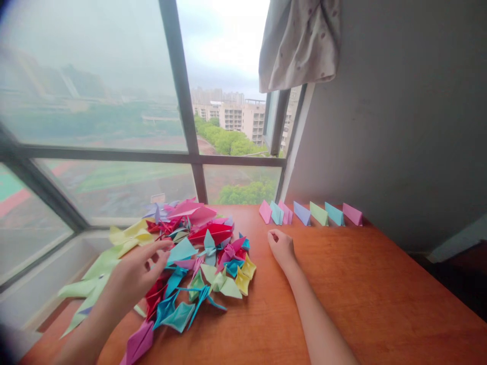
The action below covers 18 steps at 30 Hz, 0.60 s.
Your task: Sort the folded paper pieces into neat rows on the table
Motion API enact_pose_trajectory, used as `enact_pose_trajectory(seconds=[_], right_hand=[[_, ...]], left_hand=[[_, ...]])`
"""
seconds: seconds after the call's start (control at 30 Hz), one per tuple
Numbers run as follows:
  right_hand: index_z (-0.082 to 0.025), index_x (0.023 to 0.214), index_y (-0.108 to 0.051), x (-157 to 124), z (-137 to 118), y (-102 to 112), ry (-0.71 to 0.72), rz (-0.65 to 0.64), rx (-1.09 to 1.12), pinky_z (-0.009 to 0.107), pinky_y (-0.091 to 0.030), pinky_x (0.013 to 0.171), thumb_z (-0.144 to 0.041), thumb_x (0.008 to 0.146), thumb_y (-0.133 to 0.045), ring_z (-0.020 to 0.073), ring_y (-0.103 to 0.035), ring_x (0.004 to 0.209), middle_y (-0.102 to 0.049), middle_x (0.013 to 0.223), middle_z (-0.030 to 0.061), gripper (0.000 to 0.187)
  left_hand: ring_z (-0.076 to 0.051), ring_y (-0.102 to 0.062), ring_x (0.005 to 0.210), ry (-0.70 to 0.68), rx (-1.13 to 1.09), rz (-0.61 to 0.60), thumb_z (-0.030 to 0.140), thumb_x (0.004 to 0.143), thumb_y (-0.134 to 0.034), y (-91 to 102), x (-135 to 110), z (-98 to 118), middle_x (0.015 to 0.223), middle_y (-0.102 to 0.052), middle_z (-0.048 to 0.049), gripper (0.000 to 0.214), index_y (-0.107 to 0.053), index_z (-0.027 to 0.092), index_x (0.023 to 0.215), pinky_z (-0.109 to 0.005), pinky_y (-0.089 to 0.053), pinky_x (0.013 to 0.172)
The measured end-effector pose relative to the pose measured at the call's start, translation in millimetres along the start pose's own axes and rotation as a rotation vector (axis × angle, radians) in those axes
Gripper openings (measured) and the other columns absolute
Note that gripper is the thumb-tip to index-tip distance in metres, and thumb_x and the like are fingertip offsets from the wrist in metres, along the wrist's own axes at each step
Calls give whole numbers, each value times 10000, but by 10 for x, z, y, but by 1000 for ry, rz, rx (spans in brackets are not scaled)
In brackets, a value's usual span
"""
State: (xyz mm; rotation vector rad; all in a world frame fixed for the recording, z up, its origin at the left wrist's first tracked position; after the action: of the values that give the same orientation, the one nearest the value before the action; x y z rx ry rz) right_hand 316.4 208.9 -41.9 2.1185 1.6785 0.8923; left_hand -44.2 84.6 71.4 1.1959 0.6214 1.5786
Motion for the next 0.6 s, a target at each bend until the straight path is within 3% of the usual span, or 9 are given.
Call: enact_pose_trajectory(seconds=[0.13,0.23,0.37,0.6], right_hand=[[-218,769,-711,11,6,-8,14,-15,4,308,-465,705,-438,789,-476,223,-657,719,-721,727,39,323],[-220,774,-711,17,7,-14,21,-22,4,310,-466,712,-428,795,-468,222,-661,729,-723,739,40,321],[-221,779,-709,22,0,-17,26,-37,9,310,-467,719,-417,806,-457,218,-661,731,-720,735,37,320],[-219,772,-706,22,-21,3,20,-68,40,303,-462,706,-385,804,-475,210,-655,721,-709,717,27,286]], left_hand=[[-243,-699,781,142,50,-208,433,838,-464,-24,194,-464,932,-760,-58,393,-680,202,1071,-300,-510,702],[-254,-700,827,117,-33,-347,397,796,-464,-119,215,-627,917,-764,-57,355,-702,209,980,-295,-505,718],[-227,-683,752,35,-177,-501,385,776,-509,-227,188,-623,858,-756,-26,273,-713,236,877,-269,-494,676],[-215,-669,711,29,-160,-447,352,767,-527,-183,178,-528,759,-736,-9,222,-701,229,829,-250,-480,624]])
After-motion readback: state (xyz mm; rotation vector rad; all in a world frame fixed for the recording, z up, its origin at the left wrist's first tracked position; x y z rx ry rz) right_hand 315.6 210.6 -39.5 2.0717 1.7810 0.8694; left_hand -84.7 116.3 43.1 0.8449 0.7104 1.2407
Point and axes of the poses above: each hand's wrist, its own x-axis towards the middle knuckle, its own y-axis out of the back of the hand, z = x × y, the point moved 3 cm from there along x, towards the middle knuckle
